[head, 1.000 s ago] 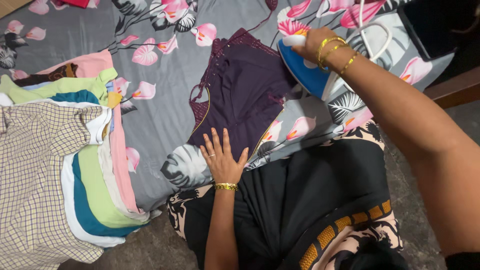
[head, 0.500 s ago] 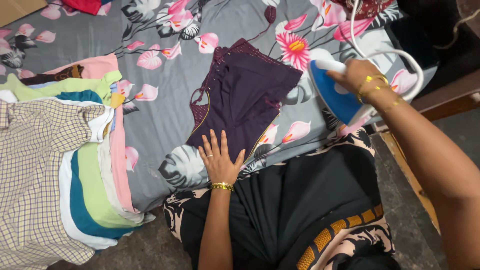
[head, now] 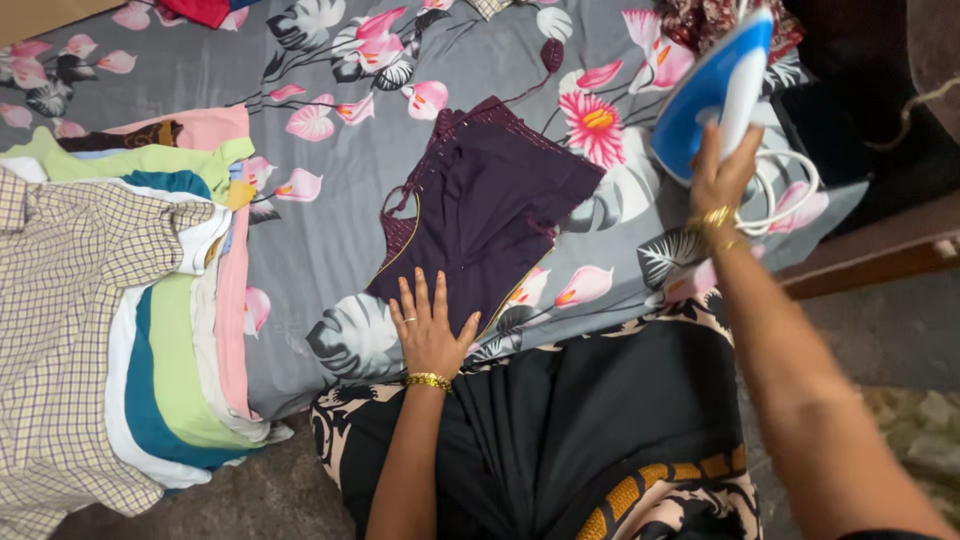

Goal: The person irons a dark purple garment on a bed, smoothing the fabric with an electric iron. After finishing, the person picks up a checkered shirt, buttons it up from the bottom to the top, and then lays it flat on the bed.

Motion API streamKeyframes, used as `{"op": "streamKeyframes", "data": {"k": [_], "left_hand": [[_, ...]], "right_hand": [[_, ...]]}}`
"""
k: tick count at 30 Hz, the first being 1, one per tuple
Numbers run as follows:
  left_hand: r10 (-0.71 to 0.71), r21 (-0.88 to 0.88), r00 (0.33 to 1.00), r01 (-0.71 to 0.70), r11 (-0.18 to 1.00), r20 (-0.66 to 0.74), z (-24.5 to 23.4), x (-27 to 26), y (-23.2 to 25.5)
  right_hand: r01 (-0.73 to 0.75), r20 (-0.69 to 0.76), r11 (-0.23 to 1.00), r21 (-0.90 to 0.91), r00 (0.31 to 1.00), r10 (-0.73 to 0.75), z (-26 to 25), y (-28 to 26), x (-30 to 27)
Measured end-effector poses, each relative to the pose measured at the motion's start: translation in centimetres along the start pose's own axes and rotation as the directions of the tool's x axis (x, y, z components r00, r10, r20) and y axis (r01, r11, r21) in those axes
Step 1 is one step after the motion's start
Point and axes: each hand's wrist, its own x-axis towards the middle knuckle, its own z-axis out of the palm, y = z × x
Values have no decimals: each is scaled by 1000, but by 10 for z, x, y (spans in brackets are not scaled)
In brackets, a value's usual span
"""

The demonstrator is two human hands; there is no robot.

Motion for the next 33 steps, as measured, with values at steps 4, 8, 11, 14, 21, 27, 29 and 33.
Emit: {"op": "streamKeyframes", "data": {"k": [4, 8, 11, 14, 21, 27, 29, 33], "left_hand": [[-9, -6, 1000, 9, 1000, 6, -1, 1, 1], [0, -18, 1000, 0, 1000, 9, -2, 0, 1], [4, -9, 1000, -4, 1000, 16, -5, 3, 2], [-6, 20, 1000, 6, 1000, 20, -12, 3, 6], [-230, -232, 938, 170, 958, -259, -9, -16, 6], [-735, -612, 669, 535, 583, -115, 50, 2, -46], [-780, -630, 619, 644, 434, 95, 55, 10, -53], [-718, -851, 617, 521, 67, 322, 50, 25, -30]], "right_hand": [[151, 30, 979, -138, 988, -148, -6, 39, -33], [198, 89, 966, -167, 979, -186, -12, 61, -25], [202, 143, 966, -161, 973, -179, -7, 63, -12], [111, 185, 983, -144, 979, -83, -9, 54, -10], [199, 206, 979, -41, 961, -187, -33, 22, -15], [319, 126, 899, -301, 947, -294, -34, -22, -83], [400, 209, 831, -386, 916, -343, -25, -39, -112], [397, 330, 880, -261, 893, -305, -5, -60, -149]]}}
